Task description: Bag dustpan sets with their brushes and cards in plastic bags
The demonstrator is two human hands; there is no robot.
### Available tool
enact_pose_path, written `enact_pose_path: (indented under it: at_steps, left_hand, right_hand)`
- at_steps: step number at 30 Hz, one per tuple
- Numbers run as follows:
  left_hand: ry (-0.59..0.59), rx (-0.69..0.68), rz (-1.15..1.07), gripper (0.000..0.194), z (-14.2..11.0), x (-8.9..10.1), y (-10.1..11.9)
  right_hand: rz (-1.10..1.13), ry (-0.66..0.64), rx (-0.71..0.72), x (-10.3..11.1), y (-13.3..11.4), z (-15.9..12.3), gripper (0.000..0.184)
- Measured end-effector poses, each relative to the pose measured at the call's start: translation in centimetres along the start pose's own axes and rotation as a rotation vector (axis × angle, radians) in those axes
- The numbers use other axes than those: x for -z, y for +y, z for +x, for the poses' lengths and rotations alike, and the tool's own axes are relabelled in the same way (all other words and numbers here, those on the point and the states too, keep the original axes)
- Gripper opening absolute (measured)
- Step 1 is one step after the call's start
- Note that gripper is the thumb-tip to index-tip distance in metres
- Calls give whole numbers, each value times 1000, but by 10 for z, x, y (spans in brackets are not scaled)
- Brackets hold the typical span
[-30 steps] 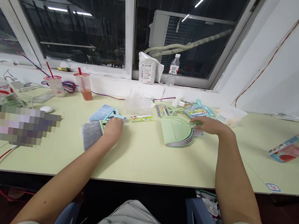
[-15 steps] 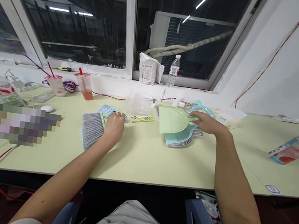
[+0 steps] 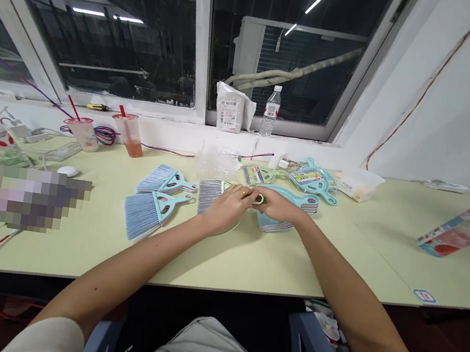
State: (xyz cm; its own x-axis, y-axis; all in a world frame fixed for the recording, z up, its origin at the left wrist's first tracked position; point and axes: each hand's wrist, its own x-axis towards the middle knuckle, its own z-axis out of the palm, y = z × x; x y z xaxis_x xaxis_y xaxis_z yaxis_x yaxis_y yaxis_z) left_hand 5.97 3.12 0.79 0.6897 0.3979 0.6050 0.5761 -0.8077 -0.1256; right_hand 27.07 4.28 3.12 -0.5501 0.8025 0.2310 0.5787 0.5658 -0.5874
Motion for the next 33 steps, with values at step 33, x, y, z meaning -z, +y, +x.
enact_pose_path:
  at_steps: [33]
  left_hand:
    - [278, 966, -1092, 39, -15, -2, -69]
  right_hand:
    - [886, 498, -246, -9, 10, 12, 15]
